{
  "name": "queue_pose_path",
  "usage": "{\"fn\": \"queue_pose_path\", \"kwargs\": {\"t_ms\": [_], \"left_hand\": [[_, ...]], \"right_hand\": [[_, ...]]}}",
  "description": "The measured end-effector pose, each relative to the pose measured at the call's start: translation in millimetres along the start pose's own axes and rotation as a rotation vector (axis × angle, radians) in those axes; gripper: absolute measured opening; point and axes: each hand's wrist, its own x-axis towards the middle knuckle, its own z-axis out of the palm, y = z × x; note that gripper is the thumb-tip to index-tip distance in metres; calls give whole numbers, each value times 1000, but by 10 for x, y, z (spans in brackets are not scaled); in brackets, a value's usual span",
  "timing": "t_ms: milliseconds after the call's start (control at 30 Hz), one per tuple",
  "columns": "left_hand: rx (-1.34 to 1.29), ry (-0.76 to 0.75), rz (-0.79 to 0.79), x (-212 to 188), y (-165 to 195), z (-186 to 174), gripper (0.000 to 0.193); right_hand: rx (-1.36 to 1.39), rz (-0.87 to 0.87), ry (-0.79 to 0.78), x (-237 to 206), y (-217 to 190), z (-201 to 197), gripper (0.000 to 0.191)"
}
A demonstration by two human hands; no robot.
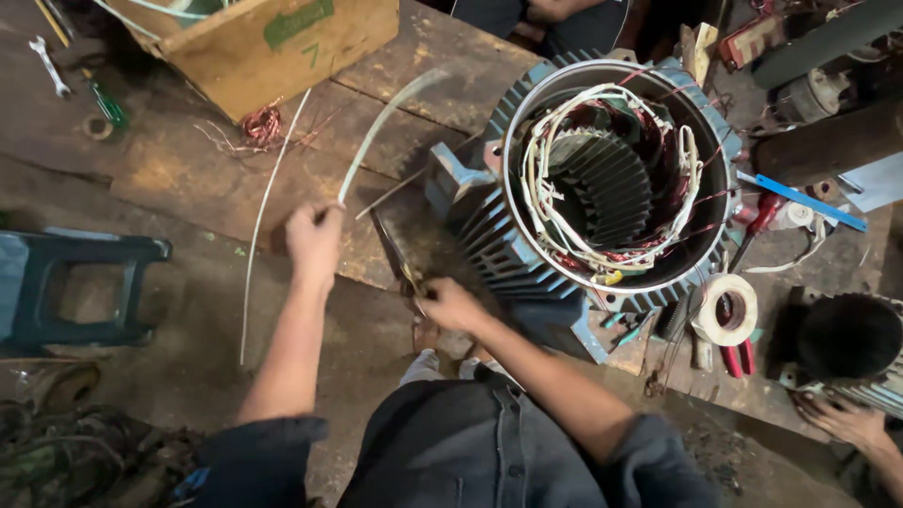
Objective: The person works on an electric motor stator, using pliers to cut and adjust copper windings, then wraps and secures sections with white tape. The person also uses scissors to trim tape and handles loose wires throughout the process.
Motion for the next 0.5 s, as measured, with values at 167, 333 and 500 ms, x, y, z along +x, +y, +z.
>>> {"fn": "queue_pose_path", "kwargs": {"t_ms": [167, 333, 500], "left_hand": [[365, -18, 229, -172, -194, 52, 16], [596, -127, 419, -349, -237, 132, 16], [551, -134, 384, -419, -285, 28, 16]], "right_hand": [[53, 105, -163, -159, 98, -111, 72], [-203, 92, -259, -136, 61, -179, 89], [-150, -29, -275, -68, 20, -158, 93]]}}
